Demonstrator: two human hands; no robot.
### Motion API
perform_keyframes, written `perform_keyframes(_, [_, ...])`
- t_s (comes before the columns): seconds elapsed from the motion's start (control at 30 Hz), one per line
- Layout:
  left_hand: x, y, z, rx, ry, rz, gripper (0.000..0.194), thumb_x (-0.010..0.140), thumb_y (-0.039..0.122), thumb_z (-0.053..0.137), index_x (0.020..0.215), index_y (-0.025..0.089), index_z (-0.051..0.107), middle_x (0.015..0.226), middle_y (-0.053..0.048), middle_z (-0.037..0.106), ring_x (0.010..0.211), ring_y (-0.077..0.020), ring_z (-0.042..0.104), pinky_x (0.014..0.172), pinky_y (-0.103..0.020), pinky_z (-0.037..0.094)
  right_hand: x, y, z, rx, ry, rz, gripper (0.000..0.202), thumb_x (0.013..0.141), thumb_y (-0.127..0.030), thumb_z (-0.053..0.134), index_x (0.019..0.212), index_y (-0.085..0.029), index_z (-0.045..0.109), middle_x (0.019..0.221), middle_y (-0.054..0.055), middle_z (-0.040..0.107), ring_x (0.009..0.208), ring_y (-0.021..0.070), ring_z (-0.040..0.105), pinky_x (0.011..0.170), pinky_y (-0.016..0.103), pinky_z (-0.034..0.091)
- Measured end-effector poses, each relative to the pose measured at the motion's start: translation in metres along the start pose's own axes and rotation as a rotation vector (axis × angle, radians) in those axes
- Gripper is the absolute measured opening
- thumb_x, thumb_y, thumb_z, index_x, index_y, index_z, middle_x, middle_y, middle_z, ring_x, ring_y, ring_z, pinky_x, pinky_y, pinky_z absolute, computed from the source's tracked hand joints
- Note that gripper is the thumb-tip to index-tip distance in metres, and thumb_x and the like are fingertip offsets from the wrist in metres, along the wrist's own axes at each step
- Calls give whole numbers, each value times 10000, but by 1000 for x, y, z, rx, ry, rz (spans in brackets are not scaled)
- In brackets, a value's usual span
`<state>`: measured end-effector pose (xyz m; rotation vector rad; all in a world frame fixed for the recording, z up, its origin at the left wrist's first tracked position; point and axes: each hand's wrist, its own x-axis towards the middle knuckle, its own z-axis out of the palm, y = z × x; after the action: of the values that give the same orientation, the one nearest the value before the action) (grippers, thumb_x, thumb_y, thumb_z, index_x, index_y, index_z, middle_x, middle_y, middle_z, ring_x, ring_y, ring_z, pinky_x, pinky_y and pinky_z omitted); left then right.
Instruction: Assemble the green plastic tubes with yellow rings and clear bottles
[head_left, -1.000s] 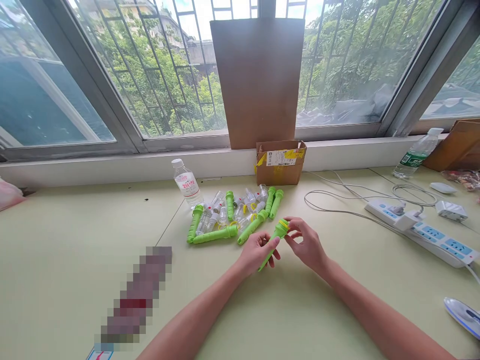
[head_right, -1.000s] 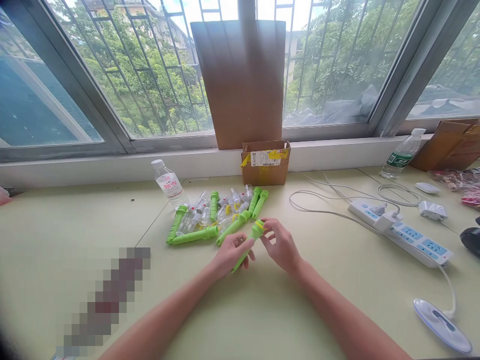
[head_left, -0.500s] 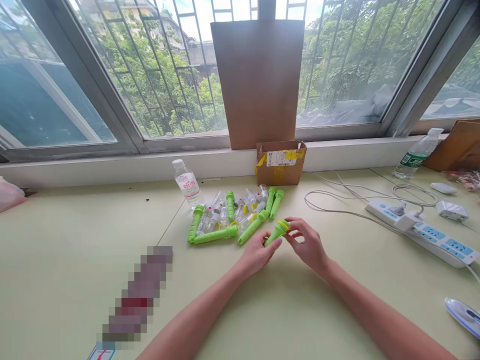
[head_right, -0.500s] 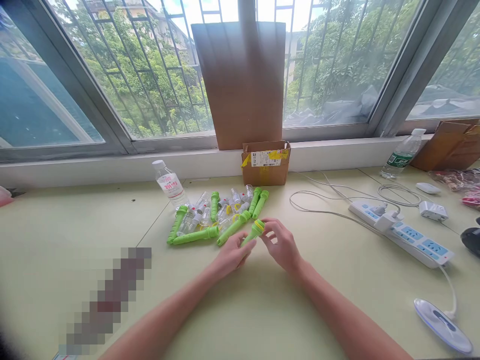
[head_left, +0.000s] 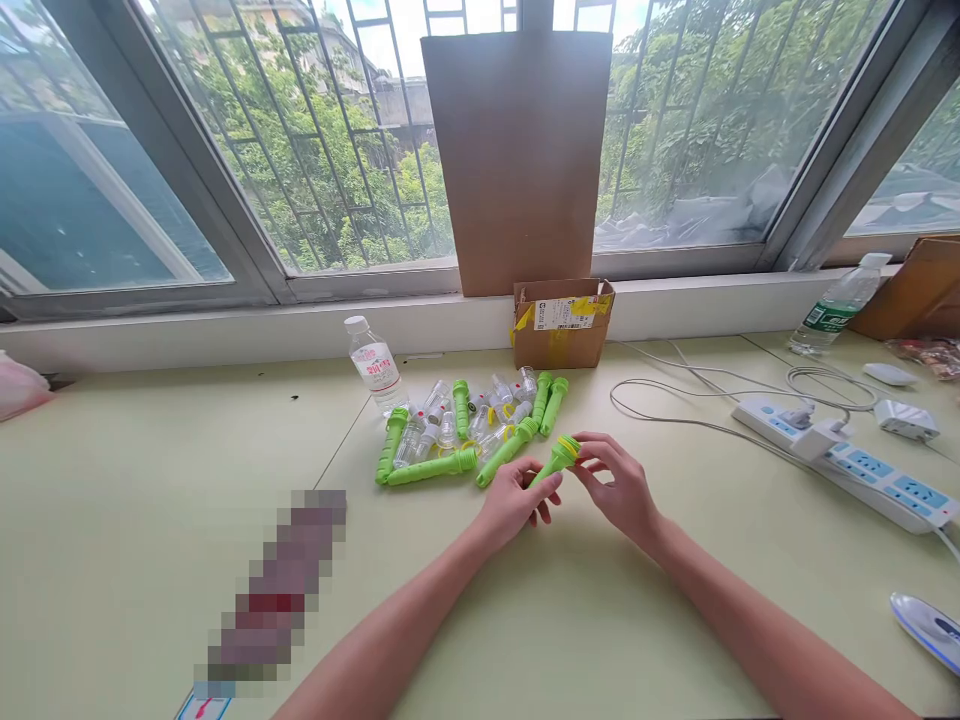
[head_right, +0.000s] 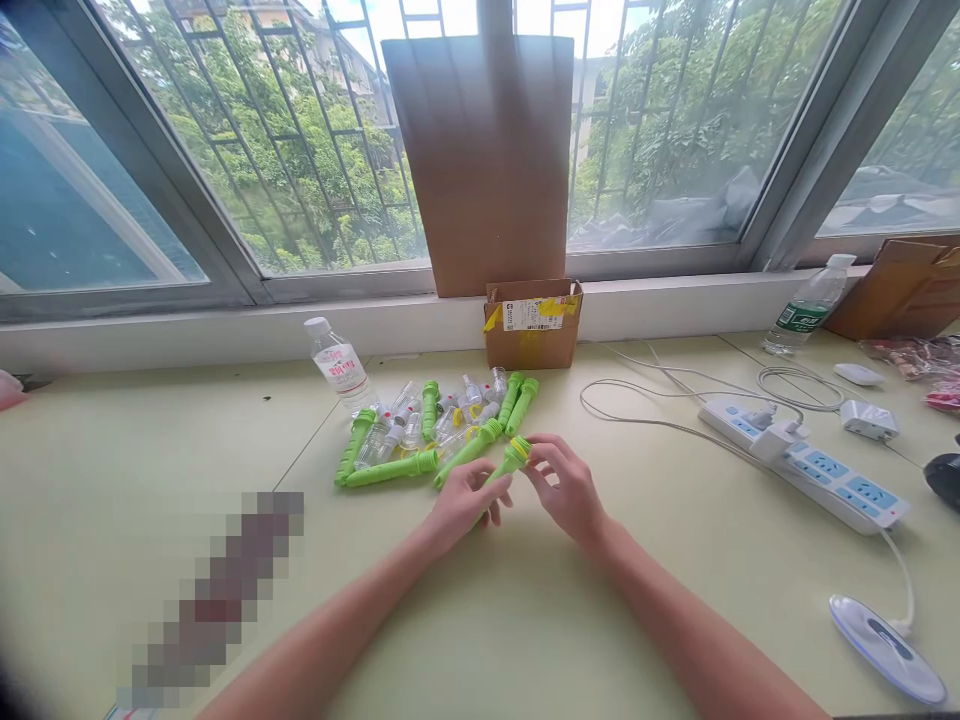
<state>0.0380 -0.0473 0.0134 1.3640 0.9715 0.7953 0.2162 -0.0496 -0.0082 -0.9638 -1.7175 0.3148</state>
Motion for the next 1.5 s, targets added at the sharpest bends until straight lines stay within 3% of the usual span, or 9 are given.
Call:
perform_keyframes(0.37, [1,-3,0,26,-52,31,443,820,570,503,905,147,603,643,-16,614,449,-101,560,374,-180,359,-1,4,3,39,-97,67,233,804,-258,614,968,-233,450,1176,85,535,759,142,644,542,289,585])
perform_keyframes(0.93, [1,-2,1,8,-26,-13,427,798,599,509,829,175,480,667,-22,668,333,-63,449,334,-179,295,0,5,-2,7,-54,44,70,853,-269,583,872,-226,532,1069,53,579,759,135,639,583,292,592])
perform_keyframes(1.1, [0,1,0,-6,-57,-11,462,828,620,441,858,164,511,646,-35,664,325,-77,465,308,-181,259,-2,5,3,17,-105,62,231,813,-276,616,986,-239,466,1153,72,532,732,135,640,537,294,583])
perform_keyframes(1.5, [2,1,-2,31,-72,-48,501,802,627,477,796,148,623,500,1,567,332,-79,451,335,-189,290,-3,5,5,-48,15,-21,100,844,-171,550,909,-237,511,1020,51,588,773,146,641,597,302,605])
